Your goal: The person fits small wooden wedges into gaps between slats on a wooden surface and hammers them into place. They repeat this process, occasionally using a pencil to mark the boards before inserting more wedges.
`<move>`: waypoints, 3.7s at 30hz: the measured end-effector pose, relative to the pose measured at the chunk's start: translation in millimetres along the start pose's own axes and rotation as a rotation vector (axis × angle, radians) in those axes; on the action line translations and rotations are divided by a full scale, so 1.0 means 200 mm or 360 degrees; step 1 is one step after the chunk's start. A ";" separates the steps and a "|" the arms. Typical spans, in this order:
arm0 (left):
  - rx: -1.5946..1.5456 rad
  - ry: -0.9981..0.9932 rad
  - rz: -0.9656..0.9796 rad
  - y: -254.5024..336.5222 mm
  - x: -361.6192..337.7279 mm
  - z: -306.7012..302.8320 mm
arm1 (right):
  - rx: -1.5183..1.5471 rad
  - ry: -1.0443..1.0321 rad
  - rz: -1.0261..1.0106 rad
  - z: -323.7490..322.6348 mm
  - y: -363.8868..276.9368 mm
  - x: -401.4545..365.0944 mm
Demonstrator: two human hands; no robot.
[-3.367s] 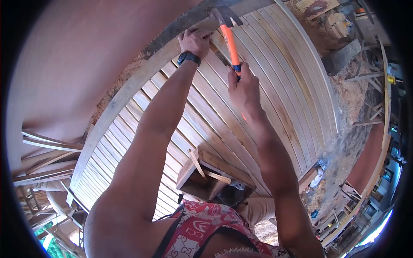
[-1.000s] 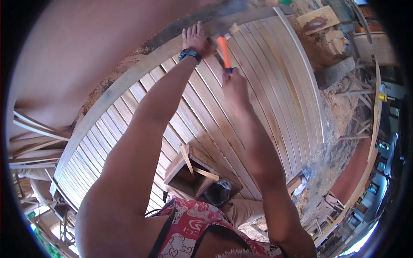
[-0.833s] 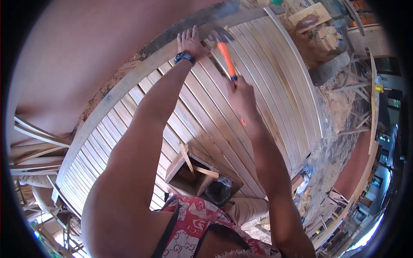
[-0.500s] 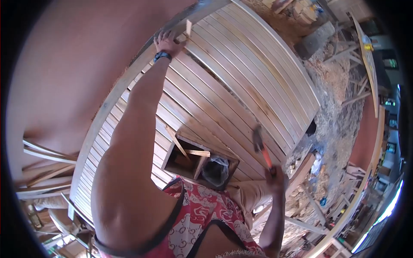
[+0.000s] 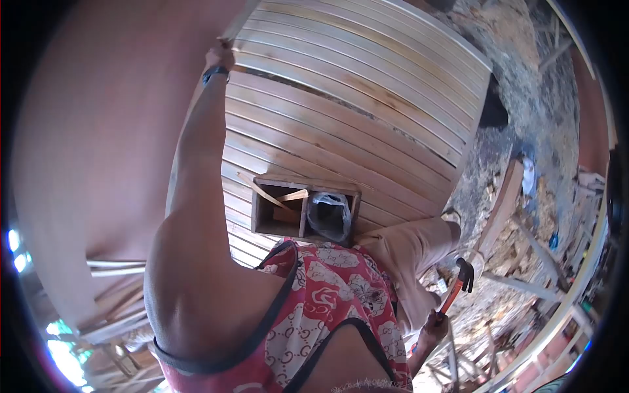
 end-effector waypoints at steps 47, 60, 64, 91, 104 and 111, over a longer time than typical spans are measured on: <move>0.0036 -0.0123 0.0324 1.19 -0.89 0.26 | 0.0381 -0.0026 0.0628 0.27 0.82 -0.27; -0.2033 -0.0728 0.0306 2.20 -0.78 -0.56 | 0.0351 0.0229 0.0042 0.42 1.09 -0.36; -0.2213 -0.0945 0.0331 2.39 -1.12 -0.71 | 0.0500 0.0115 0.0454 0.43 1.14 -0.36; -0.2070 -0.0950 0.0771 2.59 -1.90 -0.98 | 0.0936 0.0049 0.0968 0.37 1.05 -0.50; -0.2083 -0.1115 0.0835 2.54 -1.96 -0.99 | 0.0940 -0.0101 0.1016 0.35 1.06 -0.45; -0.1810 -0.0949 0.0937 2.50 -1.98 -0.98 | 0.1005 -0.0133 0.1037 0.37 1.08 -0.45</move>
Point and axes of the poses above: each hand's wrist, its own x-axis towards the middle knuckle, its own z-axis out of the palm, y = z × x, the point moved 3 cm from there along x, towards the middle knuckle, and after that the axes turned 8 degrees about y, right-handed, at the moved point
